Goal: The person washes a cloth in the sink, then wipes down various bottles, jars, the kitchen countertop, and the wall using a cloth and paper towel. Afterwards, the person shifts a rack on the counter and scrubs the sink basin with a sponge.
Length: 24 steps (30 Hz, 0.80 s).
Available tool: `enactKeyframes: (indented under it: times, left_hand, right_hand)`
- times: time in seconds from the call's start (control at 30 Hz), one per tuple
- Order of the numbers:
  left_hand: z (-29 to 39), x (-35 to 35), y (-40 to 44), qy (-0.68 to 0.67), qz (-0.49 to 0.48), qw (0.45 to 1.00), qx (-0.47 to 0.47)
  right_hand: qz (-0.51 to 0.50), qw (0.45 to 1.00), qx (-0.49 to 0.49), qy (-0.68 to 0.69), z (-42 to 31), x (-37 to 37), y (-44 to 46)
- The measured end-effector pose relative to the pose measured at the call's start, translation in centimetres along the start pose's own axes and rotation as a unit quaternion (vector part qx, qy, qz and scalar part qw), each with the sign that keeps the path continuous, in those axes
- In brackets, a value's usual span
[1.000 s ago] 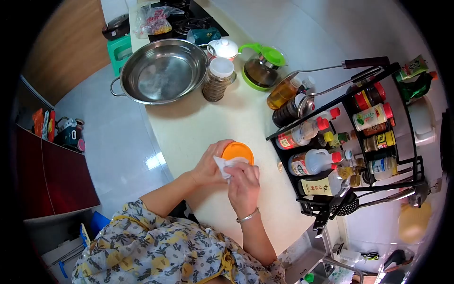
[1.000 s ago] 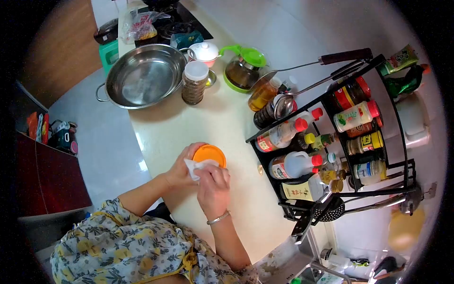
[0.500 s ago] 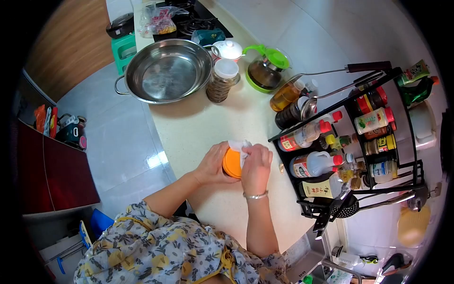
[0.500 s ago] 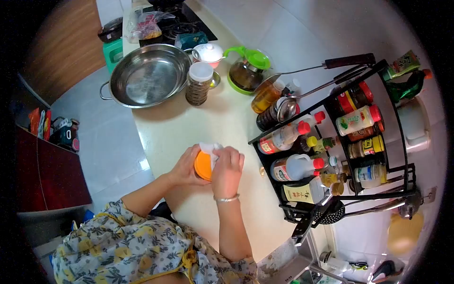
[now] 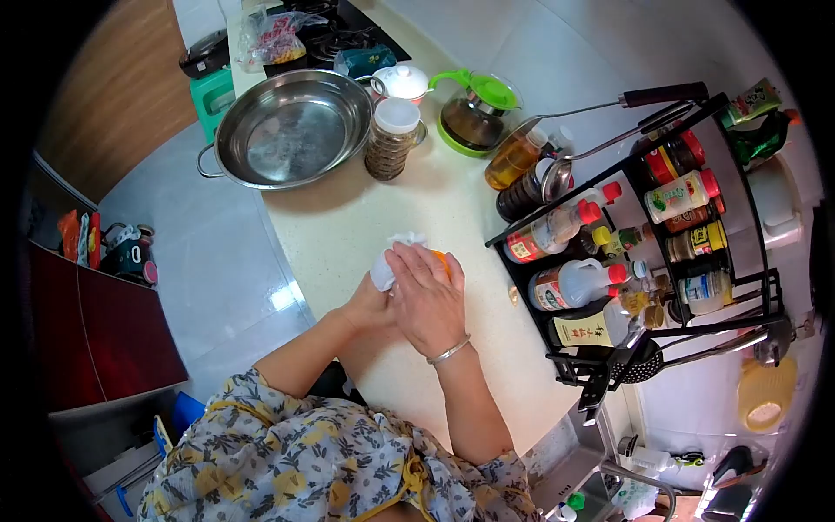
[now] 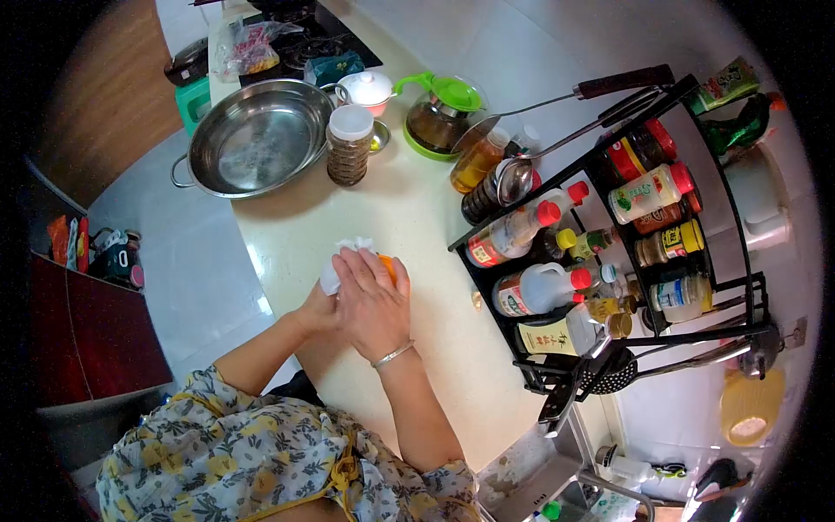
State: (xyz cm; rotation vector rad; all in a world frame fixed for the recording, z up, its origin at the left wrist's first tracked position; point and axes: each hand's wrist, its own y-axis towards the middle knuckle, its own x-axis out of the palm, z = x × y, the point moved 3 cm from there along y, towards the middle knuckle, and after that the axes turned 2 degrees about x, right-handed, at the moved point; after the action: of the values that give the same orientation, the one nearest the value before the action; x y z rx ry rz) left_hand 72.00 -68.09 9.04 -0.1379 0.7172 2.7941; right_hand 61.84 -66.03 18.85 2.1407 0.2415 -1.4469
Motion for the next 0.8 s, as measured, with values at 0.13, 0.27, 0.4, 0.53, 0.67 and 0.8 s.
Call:
enactKeyframes:
  times: [0.13, 0.27, 0.4, 0.53, 0.67, 0.8]
  left_hand:
    - [0.2, -0.1, 0.1, 0.036, -0.006, 0.999, -0.007]
    - [-0.3, -0.3, -0.3, 0.096, -0.034, 0.995, -0.021]
    - [0.2, -0.1, 0.1, 0.158, 0.009, 0.987, 0.021]
    - [0.8, -0.4, 0.3, 0.158, -0.008, 0.987, 0.006]
    - [0.7, -0.1, 0.2, 0.154, 0.005, 0.988, 0.014]
    - [1.5, -0.3, 0.7, 0.146, -0.012, 0.989, -0.013]
  right_hand:
    - [0.041, 0.998, 0.045, 0.017, 0.5, 0.4, 0.2]
    - [0.106, 0.993, 0.033, 0.034, 3.0, 1.3, 1.8]
    - [0.071, 0.989, -0.003, 0.133, 6.6, 0.9, 3.6]
    - [-0.035, 0.927, 0.121, 0.353, 9.4, 1.2, 3.7]
    - [-0.083, 0.871, 0.172, 0.453, 11.3, 2.3, 3.0]
    - [-0.045, 0.862, 0.201, 0.463, 11.5, 2.6, 1.4]
